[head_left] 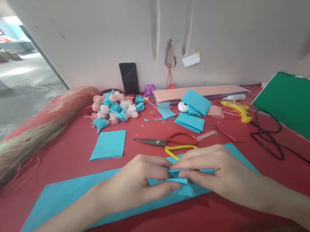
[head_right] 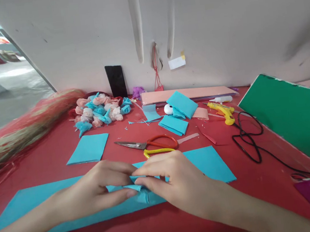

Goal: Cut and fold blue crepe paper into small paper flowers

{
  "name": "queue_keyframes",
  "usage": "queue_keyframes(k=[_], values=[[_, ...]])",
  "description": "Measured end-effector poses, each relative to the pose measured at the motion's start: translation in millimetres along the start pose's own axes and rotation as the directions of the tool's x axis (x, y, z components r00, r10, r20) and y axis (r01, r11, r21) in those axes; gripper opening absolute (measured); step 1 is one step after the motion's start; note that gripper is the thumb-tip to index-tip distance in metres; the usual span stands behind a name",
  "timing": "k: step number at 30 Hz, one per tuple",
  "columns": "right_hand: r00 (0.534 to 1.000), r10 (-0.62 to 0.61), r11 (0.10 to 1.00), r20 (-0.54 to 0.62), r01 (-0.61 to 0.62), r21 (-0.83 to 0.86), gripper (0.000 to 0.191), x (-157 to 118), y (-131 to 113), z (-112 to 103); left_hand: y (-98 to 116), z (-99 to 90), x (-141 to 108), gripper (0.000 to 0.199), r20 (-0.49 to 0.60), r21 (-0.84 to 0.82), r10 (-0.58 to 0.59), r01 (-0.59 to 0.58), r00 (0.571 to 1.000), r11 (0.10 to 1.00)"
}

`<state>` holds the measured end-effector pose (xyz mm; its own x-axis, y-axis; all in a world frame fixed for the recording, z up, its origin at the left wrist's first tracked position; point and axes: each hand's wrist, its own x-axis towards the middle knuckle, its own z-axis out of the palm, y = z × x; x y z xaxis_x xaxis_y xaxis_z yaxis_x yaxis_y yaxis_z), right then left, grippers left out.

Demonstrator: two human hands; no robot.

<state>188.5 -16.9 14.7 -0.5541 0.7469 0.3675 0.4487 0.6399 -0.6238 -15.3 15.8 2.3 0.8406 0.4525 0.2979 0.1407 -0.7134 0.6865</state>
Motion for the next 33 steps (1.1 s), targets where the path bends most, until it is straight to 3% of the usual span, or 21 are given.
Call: queue_keyframes(k=[5, 20, 25, 33], values=[[0.998, 0.038, 0.998, 0.044, -0.036, -0.041, 0.021, 1, -2, 0, 0, 1.7, 0, 0.023, -0.078, 0.016, -0.007, 0.008, 0.997, 1.000], [0.996, -0.066, 0.971, -0.066, 0.048, -0.234, 0.024, -3, -11, 6, 0, 3.1, -2, 0.030, -0.162, 0.106, -0.038, 0.056, 0.986, 0.993], [0.991, -0.111, 0.971, -0.072, 0.093, -0.220, 0.025, -3, -9, 10, 2, 4.3, -2, 0.032, -0.195, 0.161, -0.052, 0.084, 0.979, 0.983], [1.000, -0.004, 0.992, 0.011, 0.005, -0.125, 0.022, -1, -3, 8, -2, 5.9, -4, 0.031, -0.194, 0.178, -0.017, 0.052, 0.981, 0.983]])
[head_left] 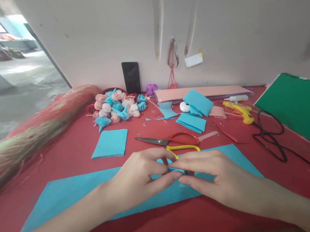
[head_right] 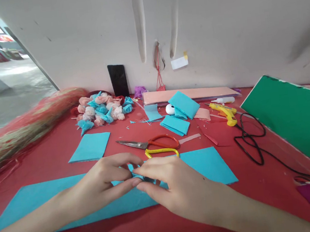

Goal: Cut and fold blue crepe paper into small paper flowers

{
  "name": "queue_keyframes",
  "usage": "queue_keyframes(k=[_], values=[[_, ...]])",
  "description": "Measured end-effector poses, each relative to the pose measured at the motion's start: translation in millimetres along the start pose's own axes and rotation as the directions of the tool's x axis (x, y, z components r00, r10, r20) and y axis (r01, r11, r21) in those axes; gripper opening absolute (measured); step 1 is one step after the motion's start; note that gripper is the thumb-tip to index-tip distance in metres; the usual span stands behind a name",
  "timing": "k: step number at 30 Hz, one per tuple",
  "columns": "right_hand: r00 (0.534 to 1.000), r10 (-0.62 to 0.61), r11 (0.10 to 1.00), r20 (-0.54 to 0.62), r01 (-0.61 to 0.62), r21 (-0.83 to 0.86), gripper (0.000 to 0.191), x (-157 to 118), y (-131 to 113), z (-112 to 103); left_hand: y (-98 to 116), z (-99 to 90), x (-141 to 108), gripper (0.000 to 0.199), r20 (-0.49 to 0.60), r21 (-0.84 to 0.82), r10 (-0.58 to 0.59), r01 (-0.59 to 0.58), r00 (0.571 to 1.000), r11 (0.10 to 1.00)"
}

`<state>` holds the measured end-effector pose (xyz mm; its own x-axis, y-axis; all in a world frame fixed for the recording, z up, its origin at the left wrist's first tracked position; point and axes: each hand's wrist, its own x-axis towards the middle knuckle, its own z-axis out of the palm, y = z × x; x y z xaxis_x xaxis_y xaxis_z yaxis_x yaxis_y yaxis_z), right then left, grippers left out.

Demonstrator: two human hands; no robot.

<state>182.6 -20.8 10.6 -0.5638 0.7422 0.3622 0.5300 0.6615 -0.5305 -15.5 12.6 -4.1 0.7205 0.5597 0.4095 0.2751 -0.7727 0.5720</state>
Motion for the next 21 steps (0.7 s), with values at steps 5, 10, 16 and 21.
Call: queue_keyframes(k=[5, 10, 16, 21], values=[[0.999, 0.045, 0.993, -0.002, -0.044, 0.108, 0.022, 2, 2, -4, 4, -1.0, 1, 0.029, -0.043, 0.032, 0.024, -0.023, 0.999, 0.999], [0.993, 0.096, 0.971, -0.068, -0.078, 0.228, 0.027, 6, 0, -6, 8, -0.9, 2, 0.023, -0.149, 0.088, 0.073, -0.060, 0.986, 0.994], [0.978, 0.006, 0.993, -0.208, 0.018, 0.116, 0.025, 3, -6, -4, 15, -0.4, 2, 0.019, -0.239, 0.208, 0.149, -0.100, 0.960, 0.973], [0.967, -0.068, 0.997, -0.245, 0.077, 0.024, 0.023, -1, -7, -1, 19, 0.2, 1, 0.011, -0.288, 0.293, 0.206, -0.119, 0.935, 0.949]])
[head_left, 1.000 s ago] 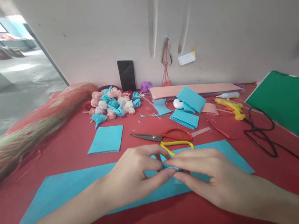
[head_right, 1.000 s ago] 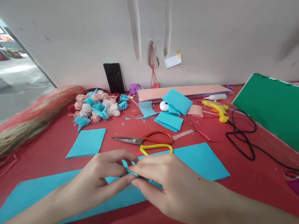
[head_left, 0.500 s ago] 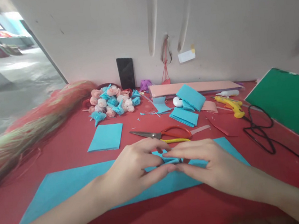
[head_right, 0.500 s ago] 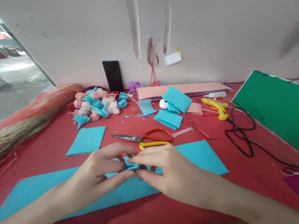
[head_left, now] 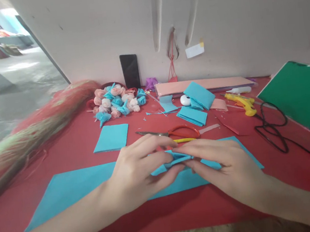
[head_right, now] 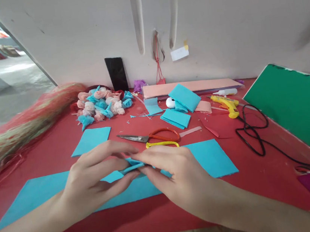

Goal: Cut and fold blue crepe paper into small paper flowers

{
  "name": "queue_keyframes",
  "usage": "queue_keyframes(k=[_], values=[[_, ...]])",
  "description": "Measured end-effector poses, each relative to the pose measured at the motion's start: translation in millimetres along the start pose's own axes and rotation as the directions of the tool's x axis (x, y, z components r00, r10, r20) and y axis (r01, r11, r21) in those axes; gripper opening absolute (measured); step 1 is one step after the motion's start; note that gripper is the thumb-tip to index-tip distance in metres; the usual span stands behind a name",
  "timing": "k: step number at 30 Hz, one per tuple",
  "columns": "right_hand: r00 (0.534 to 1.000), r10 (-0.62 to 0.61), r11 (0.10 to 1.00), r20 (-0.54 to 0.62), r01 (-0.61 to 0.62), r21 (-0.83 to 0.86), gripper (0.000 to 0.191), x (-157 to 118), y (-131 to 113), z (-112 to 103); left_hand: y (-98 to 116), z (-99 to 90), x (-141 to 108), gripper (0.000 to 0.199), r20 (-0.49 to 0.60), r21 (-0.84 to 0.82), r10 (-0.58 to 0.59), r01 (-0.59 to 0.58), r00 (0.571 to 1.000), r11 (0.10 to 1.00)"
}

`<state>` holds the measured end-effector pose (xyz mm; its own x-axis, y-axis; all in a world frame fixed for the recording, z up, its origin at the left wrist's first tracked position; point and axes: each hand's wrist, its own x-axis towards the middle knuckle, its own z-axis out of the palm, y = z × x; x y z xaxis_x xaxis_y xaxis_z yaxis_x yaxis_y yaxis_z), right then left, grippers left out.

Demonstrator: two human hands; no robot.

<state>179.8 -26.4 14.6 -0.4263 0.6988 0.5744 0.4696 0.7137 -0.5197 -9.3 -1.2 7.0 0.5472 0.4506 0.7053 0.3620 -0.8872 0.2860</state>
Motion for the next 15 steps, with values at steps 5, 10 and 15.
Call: queue_keyframes(k=[5, 10, 15], values=[[1.000, -0.011, 1.000, 0.014, 0.011, -0.007, 0.025, 0, 1, -1, 3, -1.0, 0, 0.009, -0.019, -0.013, -0.023, 0.023, 1.000, 1.000], [1.000, -0.014, 1.000, 0.017, 0.013, 0.019, 0.022, -3, -1, 3, 9, -2.6, 1, 0.008, -0.041, -0.062, -0.073, 0.071, 0.996, 0.996], [1.000, 0.008, 0.998, 0.009, -0.008, 0.067, 0.019, -5, -4, 4, 12, -5.7, 0, 0.001, -0.044, -0.053, -0.087, 0.085, 0.995, 0.995]])
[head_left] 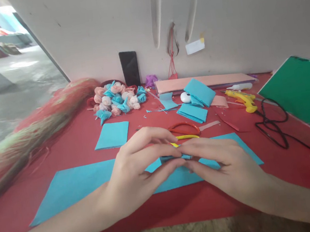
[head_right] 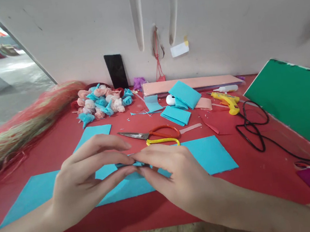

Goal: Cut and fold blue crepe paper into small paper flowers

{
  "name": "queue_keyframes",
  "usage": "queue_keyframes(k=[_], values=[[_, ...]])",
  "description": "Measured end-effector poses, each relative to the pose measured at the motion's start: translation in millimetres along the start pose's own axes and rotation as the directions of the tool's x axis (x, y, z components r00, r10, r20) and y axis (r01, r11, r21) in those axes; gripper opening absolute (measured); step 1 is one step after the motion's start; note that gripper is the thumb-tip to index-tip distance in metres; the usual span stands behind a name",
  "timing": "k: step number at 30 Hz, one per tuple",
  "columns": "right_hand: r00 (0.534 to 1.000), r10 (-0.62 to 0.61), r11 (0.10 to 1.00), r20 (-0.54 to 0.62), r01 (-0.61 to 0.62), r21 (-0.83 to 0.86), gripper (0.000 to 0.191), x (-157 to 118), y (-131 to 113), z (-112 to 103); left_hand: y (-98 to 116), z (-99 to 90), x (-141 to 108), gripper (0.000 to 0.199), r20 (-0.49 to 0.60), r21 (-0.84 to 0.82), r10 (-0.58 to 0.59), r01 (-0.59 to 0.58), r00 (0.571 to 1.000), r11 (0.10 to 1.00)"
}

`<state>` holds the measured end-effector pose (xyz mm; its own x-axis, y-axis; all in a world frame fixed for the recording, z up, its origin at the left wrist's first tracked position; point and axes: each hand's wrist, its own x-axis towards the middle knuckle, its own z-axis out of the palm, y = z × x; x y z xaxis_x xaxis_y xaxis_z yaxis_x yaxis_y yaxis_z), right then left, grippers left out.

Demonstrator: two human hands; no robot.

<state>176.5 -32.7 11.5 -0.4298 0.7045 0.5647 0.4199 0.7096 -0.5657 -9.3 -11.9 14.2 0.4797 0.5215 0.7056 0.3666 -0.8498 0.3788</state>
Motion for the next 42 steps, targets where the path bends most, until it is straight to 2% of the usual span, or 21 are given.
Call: queue_keyframes(k=[6, 15, 20, 22, 27, 30, 36, 42], values=[[0.995, 0.095, 0.995, 0.008, -0.095, -0.003, 0.020, 2, -4, -3, 1, -1.7, 0, 0.002, 0.000, -0.005, -0.003, 0.003, 1.000, 1.000], [0.996, 0.080, 0.997, -0.025, -0.080, 0.013, 0.022, 3, -8, -1, 2, 1.2, -2, 0.004, -0.010, -0.033, -0.033, 0.033, 0.999, 0.999], [0.997, 0.053, 0.998, -0.047, -0.051, 0.040, 0.027, 2, -14, -7, -3, 2.4, -4, 0.033, -0.006, -0.212, -0.096, 0.093, 0.995, 0.973], [0.997, 0.036, 0.999, -0.073, -0.035, 0.018, 0.025, 2, -14, -10, -4, 1.0, -3, 0.030, 0.016, -0.237, -0.079, 0.081, 0.997, 0.968], [0.998, -0.017, 1.000, -0.057, 0.018, 0.014, 0.023, 2, -11, -14, -5, -4.0, 3, 0.022, -0.024, -0.194, 0.010, -0.015, 1.000, 0.981], [0.997, -0.012, 1.000, -0.073, 0.011, -0.011, 0.024, 2, -11, -15, -4, -5.8, 4, 0.023, -0.022, -0.205, -0.011, 0.006, 1.000, 0.979], [0.994, 0.017, 0.998, -0.109, -0.025, -0.066, 0.029, 3, -11, -14, -3, -7.9, 2, 0.014, -0.052, -0.197, -0.051, 0.040, 0.997, 0.980], [0.993, 0.073, 0.997, -0.096, -0.076, -0.029, 0.028, 3, -11, -13, -3, -8.8, 2, 0.011, -0.055, -0.261, -0.105, 0.087, 0.993, 0.961]])
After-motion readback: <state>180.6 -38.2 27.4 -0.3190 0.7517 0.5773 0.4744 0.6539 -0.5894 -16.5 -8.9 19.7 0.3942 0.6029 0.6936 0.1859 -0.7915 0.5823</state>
